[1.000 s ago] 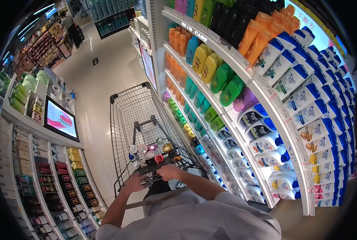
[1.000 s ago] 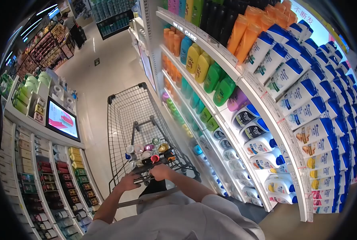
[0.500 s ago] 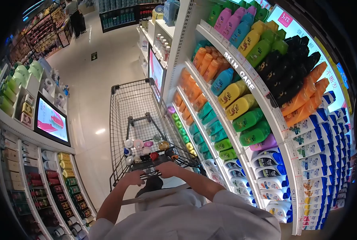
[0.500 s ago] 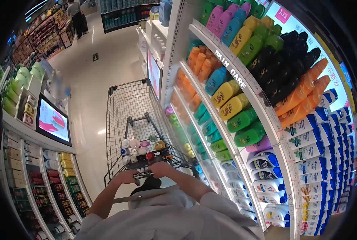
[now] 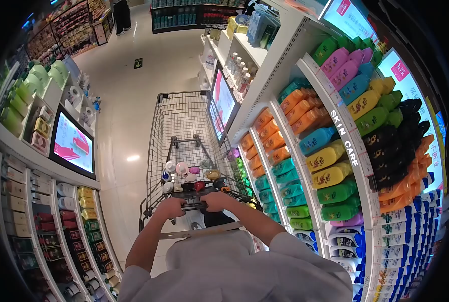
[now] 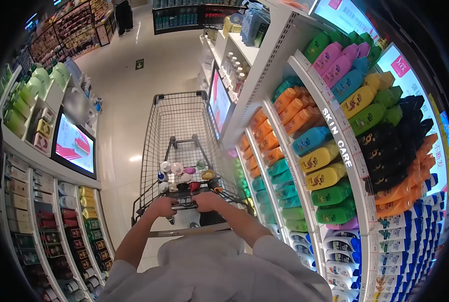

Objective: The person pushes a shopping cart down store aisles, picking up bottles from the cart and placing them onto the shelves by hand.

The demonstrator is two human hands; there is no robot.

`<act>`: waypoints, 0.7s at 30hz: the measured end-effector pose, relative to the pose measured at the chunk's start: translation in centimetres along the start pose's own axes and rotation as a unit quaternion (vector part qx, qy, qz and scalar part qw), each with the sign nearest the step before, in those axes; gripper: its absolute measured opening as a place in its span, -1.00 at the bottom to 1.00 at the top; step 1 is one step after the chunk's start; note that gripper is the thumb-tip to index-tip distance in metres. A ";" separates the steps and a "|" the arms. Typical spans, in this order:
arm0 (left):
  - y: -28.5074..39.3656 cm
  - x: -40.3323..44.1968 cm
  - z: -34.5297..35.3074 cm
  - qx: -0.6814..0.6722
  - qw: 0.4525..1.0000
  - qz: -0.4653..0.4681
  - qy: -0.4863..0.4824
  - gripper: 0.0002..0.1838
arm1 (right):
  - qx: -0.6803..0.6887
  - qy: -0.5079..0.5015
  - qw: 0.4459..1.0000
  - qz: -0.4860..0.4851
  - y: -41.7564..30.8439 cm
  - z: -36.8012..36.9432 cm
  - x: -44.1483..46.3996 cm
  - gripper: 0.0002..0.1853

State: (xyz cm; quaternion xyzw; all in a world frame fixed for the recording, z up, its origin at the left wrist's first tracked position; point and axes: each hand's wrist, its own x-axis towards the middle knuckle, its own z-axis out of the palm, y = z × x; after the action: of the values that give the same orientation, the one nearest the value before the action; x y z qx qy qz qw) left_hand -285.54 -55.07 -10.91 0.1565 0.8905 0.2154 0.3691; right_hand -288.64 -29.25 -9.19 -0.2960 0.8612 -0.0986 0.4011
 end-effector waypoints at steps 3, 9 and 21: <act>-2.0 1.9 -2.1 -0.002 1.000 -0.003 0.009 -0.41 | 0.000 -0.004 1.000 -0.011 0.5 -2.4 2.6 -0.52; -5.4 6.1 -7.7 -0.005 1.000 0.003 -0.004 -0.34 | 0.012 -0.005 0.999 -0.049 2.5 -7.5 8.5 -0.52; -11.2 12.8 -21.4 -0.031 0.997 -0.067 -0.026 -0.29 | 0.004 -0.015 0.998 -0.065 4.5 -18.5 21.4 -0.52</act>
State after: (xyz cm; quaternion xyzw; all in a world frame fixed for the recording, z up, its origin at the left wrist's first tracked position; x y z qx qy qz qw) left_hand -311.07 -64.83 -10.47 0.0901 0.8822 0.2131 0.4101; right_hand -315.16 -39.49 -12.37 -0.3515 0.8338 -0.1234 0.4074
